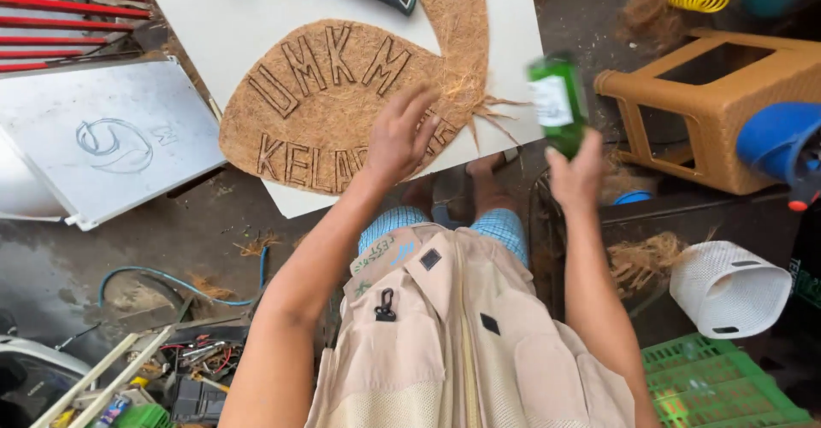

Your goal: The person uses a green spray bottle to wet a circular coir mat with engraved text, then uses a black air blower to dry it. They then use red-handled scissors to trim loose fibers along the mat's edge.

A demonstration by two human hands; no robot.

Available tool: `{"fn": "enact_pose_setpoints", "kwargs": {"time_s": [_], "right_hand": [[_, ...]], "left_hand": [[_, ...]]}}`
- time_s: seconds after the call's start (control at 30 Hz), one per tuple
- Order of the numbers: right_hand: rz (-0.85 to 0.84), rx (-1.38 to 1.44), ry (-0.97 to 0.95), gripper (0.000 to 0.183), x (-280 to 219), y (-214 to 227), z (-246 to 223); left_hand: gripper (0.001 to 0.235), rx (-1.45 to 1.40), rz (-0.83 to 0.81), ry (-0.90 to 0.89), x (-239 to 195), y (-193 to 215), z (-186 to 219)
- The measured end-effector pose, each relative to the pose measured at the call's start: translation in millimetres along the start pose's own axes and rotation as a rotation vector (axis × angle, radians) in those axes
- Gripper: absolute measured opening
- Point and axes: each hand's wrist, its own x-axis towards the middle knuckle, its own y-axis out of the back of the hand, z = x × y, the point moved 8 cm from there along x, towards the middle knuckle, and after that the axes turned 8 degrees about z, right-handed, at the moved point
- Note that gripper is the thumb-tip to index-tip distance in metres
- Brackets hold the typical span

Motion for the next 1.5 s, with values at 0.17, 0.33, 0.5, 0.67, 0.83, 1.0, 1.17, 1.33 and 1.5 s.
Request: {"fn": "enact_pose_setpoints", "kwargs": {"time_s": [0.17, 0.33, 0.5, 0.67, 0.83, 1.0, 1.17, 1.33, 1.5], "right_hand": [[-0.319, -0.215, 0.124, 0.063, 17.6, -76.0, -58.5], [-0.259, -0.256, 0.338, 0.064, 19.4, -101.5, -74.1], [-0.087, -0.456, 0.666, 0.079, -0.4, -103.7, -79.9], [-0.007, -0.485, 0.803, 0.071, -37.3, -106.5, -70.6], [-0.062, -0.392, 0.858, 0.071, -61.6, -100.5, -80.1], [-0.471, -0.247, -0.211, 0.082, 1.0, -109.5, -60.1], [-0.247, -0.329, 0.628, 0.055, 34.9, -99.8, -61.8], [-0.221, -0.404, 0.764, 0.053, -12.1, -106.5, -70.6], [-0.004, -0.257, 0.963, 0.061, -58.9, -106.8, -77.7]], "left_hand": [[0.041, 0.063, -0.158, -0.115, 55.6, -41.5, -3.2], [0.052, 0.257, -0.294, -0.193, 72.7, -100.3, -29.4], [0.052, 0.26, -0.306, -0.161, 58.7, -110.5, -46.6], [0.057, 0.449, -0.455, -0.261, -0.1, -92.5, -68.6], [0.063, 0.289, -0.328, -0.307, -43.8, -66.7, -72.9], [0.069, 0.433, -0.346, -0.282, 3.1, -102.9, -63.8], [0.067, 0.467, -0.676, -0.021, 97.2, -132.3, -23.7], [0.066, 0.608, -0.517, -0.244, 17.2, -91.6, -48.2], [0.069, 0.438, -0.203, -0.305, -53.3, -65.2, -68.2]]}}
